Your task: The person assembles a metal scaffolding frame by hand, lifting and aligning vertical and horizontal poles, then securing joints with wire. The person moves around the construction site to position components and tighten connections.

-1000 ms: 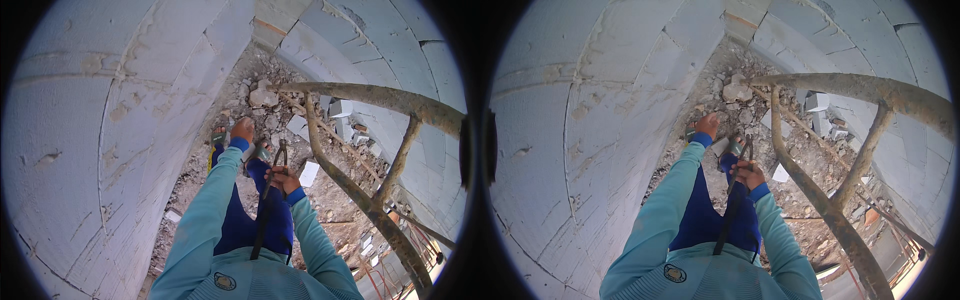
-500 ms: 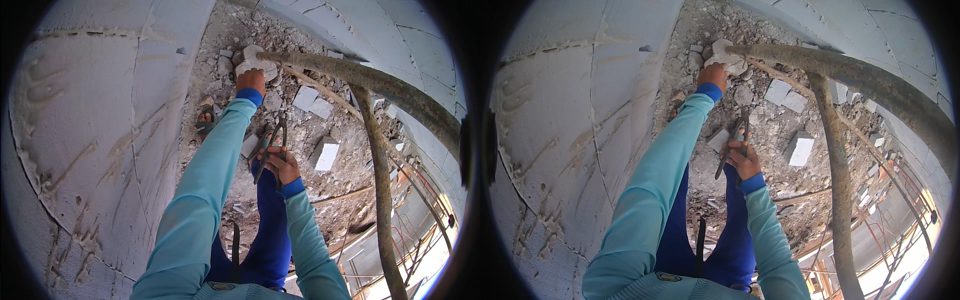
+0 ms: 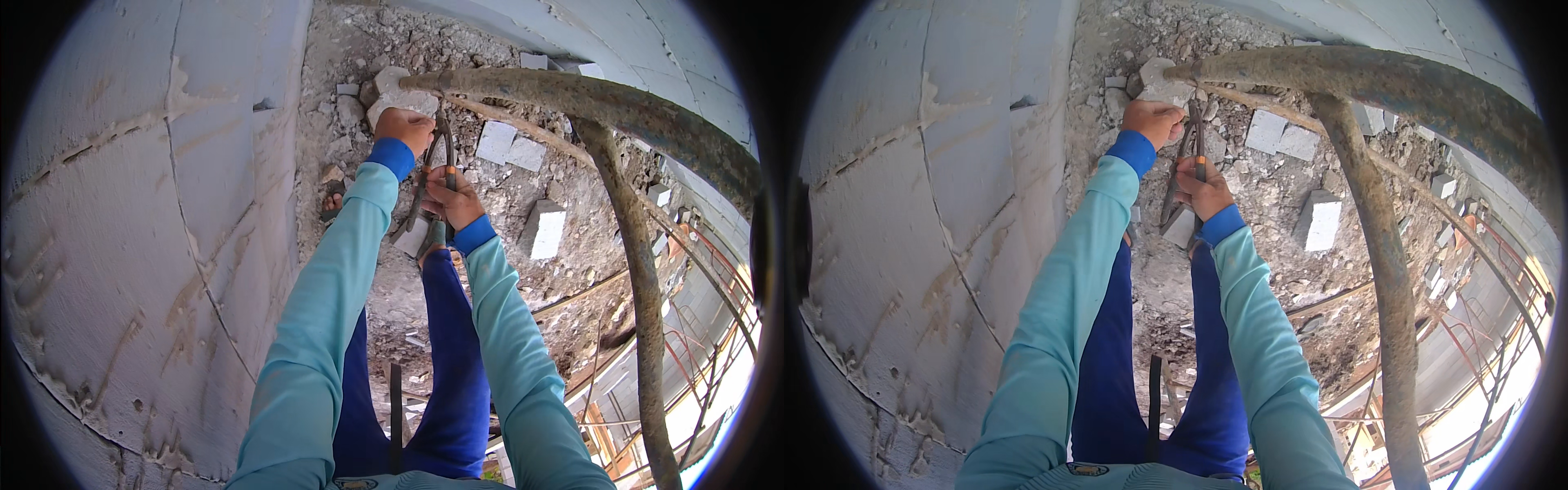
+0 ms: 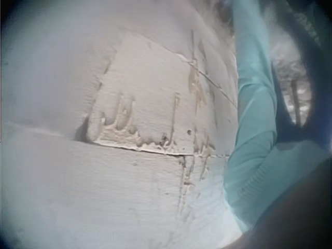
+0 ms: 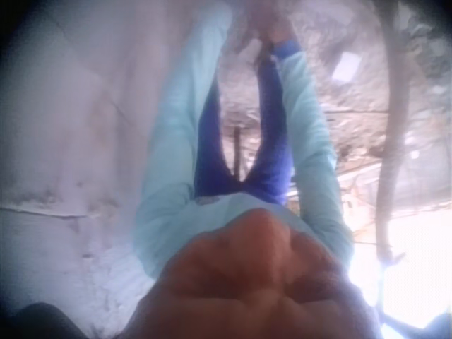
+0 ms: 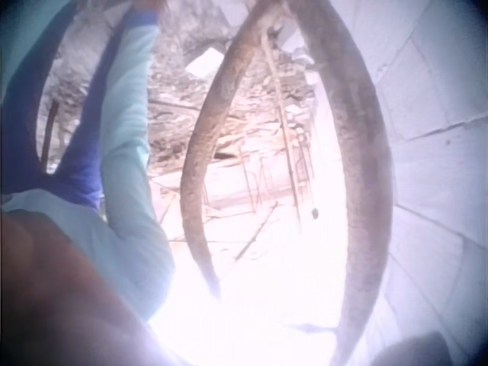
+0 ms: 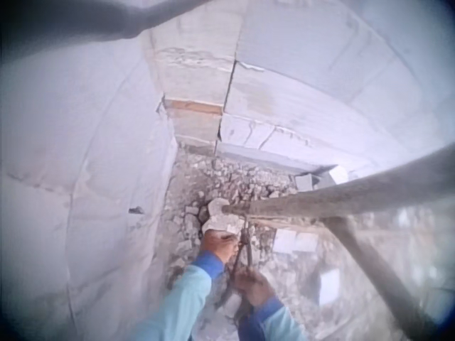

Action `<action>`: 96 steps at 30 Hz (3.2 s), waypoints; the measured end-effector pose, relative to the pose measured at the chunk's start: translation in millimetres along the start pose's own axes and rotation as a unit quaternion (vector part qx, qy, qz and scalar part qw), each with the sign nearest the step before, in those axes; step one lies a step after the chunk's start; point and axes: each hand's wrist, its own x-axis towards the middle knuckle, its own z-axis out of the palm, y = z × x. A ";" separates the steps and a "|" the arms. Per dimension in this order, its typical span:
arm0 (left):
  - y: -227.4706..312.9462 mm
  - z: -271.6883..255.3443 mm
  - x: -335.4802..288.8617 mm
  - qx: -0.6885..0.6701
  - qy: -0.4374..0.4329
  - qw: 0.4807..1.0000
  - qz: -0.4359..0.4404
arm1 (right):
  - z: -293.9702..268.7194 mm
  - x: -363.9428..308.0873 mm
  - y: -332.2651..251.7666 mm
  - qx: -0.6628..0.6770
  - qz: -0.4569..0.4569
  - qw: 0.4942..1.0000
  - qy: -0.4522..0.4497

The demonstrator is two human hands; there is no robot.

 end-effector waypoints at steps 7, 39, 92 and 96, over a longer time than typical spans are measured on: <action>5.7 -4.2 -8.8 -0.020 0.002 0.999 -0.036 | 6.1 17.2 7.3 -0.010 -0.033 0.999 0.013; -30.3 19.8 -27.3 -0.239 -0.294 0.905 -0.196 | -7.9 -30.3 -5.3 0.130 0.106 0.972 -0.164; -41.4 16.3 -53.3 -0.005 -0.154 0.981 -0.117 | 23.4 -57.1 24.9 -0.400 -0.003 0.916 0.022; -51.3 -6.3 -38.9 -0.179 -0.322 0.919 -0.144 | 20.1 -51.5 5.5 -0.012 0.014 0.994 -0.105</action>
